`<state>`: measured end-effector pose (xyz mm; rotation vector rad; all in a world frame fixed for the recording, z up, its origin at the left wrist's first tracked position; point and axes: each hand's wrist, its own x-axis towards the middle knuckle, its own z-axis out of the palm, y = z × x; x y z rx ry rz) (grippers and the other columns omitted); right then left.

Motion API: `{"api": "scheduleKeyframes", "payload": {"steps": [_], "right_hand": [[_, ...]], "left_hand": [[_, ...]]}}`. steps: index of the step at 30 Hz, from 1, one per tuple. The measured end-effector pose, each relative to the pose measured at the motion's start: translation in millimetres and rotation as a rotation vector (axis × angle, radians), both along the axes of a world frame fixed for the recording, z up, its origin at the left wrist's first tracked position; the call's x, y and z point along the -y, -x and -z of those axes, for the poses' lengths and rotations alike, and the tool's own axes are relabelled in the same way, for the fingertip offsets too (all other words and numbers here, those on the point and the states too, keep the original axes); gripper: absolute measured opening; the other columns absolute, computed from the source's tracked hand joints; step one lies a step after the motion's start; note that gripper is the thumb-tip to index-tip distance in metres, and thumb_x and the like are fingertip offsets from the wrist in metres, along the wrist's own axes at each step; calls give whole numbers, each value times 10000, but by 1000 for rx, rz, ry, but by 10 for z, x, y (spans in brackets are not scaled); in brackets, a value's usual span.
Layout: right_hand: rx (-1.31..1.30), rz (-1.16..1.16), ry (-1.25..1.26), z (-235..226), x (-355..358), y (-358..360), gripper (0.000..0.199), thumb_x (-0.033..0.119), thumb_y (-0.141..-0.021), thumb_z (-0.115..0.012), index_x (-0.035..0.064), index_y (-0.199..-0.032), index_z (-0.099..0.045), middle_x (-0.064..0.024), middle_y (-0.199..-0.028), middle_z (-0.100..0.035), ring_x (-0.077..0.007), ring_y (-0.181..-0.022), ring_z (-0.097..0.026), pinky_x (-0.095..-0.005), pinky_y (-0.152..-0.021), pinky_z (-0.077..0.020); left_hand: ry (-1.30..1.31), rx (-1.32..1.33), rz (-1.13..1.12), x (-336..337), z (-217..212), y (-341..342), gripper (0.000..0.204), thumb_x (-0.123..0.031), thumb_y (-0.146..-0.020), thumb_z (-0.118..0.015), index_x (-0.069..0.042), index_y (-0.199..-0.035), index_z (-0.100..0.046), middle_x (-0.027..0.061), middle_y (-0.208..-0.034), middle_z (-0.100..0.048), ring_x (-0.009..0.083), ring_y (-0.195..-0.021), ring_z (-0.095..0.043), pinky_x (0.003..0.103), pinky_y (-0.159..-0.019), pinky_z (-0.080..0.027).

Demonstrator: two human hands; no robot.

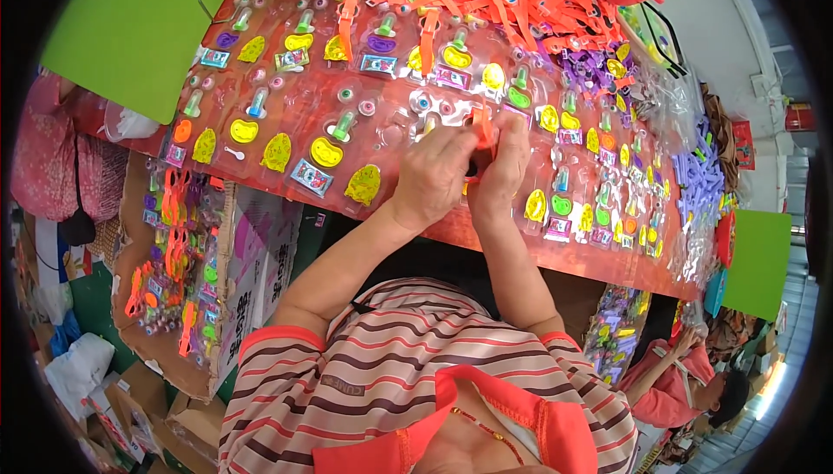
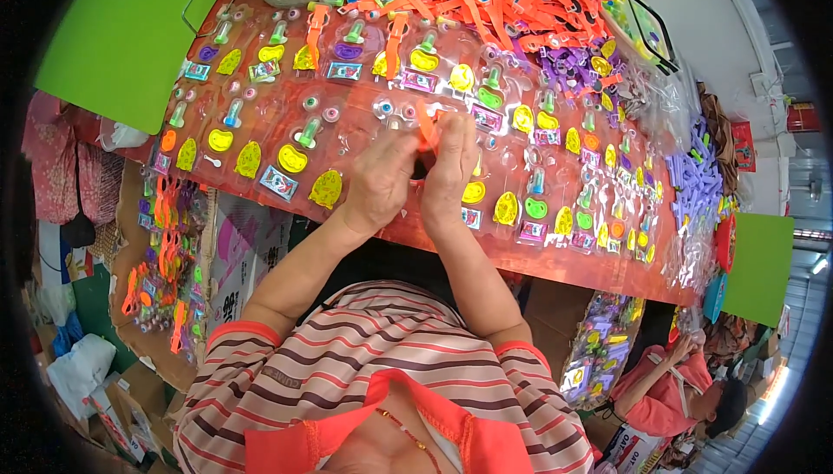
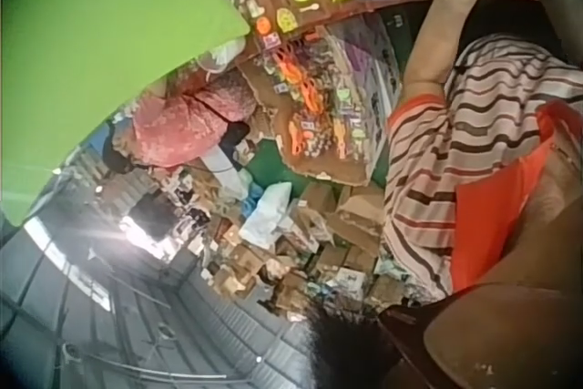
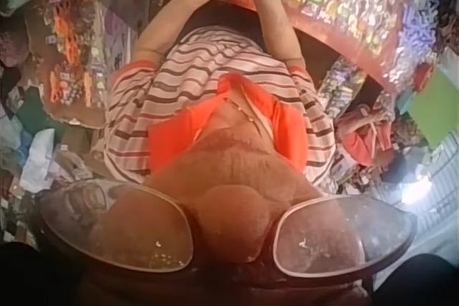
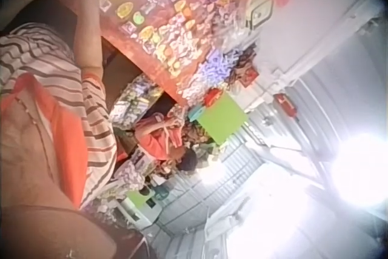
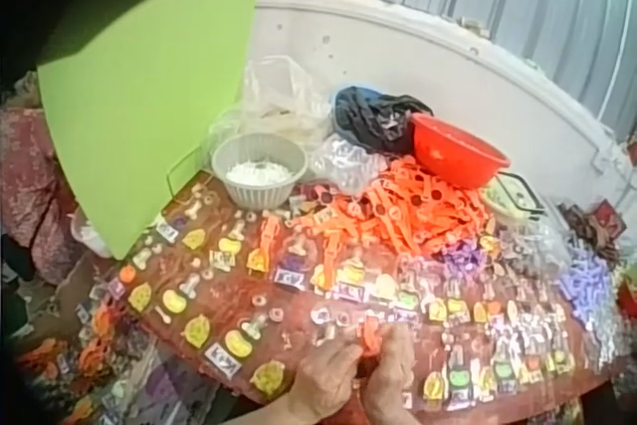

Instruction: Assembling plastic toy watches by attaching decorative character faces to colorful wristbands.

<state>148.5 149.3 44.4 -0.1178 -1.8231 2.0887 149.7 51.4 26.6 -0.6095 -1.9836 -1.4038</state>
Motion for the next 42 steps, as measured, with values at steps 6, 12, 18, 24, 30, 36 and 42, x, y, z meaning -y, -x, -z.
{"api": "scheduleKeyframes", "payload": {"steps": [6, 12, 18, 24, 30, 36, 42], "right_hand": [[153, -108, 84, -32, 67, -66, 34, 83, -880, -546, 55, -893, -559, 27, -829, -487, -43, -749, -425, -205, -633, -350], [-163, -44, 309, -214, 287, 256, 154, 162, -953, -496, 40, -873, -547, -54, -865, -579, -131, -787, -523, -290, -751, -418], [-147, -501, 210, -111, 457, 213, 192, 61, -940, -421, 9, -769, -491, -143, -839, -564, -244, -830, -532, -365, -798, -423], [-234, -922, -595, -171, 545, 271, 132, 116, -886, -548, 0, -901, -609, -124, -919, -608, -269, -857, -574, -350, -785, -445], [-310, -748, -761, -461, 930, 881, 395, 272, -828, -618, 4, -1114, -578, -99, -928, -581, -235, -887, -564, -334, -794, -438], [-315, -788, -837, -204, 1574, 1624, 229, 167, -824, -614, -1, -979, -609, -163, -822, -555, -329, -774, -558, -404, -690, -444], [-300, -517, -795, 170, 2241, 2439, 234, 185, -837, -587, -28, -924, -631, -210, -873, -605, -380, -804, -586, -438, -726, -456]], "left_hand": [[2, 144, 1, -19, 21, -45, 267, -25, -746, -570, -29, -1007, -629, 131, -1044, -600, 318, -898, -616, 381, -747, -513], [-1532, 909, 682, 108, 19, 122, 232, 11, -838, -446, 8, -1012, -599, 116, -999, -621, 202, -860, -598, 287, -717, -483], [-1948, 810, 524, 788, -157, 588, 117, -8, -802, -439, -48, -851, -537, 162, -939, -605, 320, -896, -584, 500, -801, -489], [-1742, 807, 725, 1223, 65, 570, 290, -229, -839, -443, -30, -994, -586, 159, -932, -615, 256, -700, -552, 387, -555, -439], [-1326, 1111, 508, 1624, -244, 711, 464, -458, -947, -424, -95, -1229, -484, 119, -989, -599, 215, -812, -605, 374, -623, -487], [-1075, 906, 306, 2024, -139, 1188, 386, -297, -932, -519, -118, -1269, -457, 82, -1182, -529, 179, -989, -561, 358, -843, -479], [13, 539, -288, 2532, 141, 1398, 569, -185, -827, -580, -71, -1344, -371, 160, -1227, -498, 218, -964, -562, 348, -821, -458]]}}
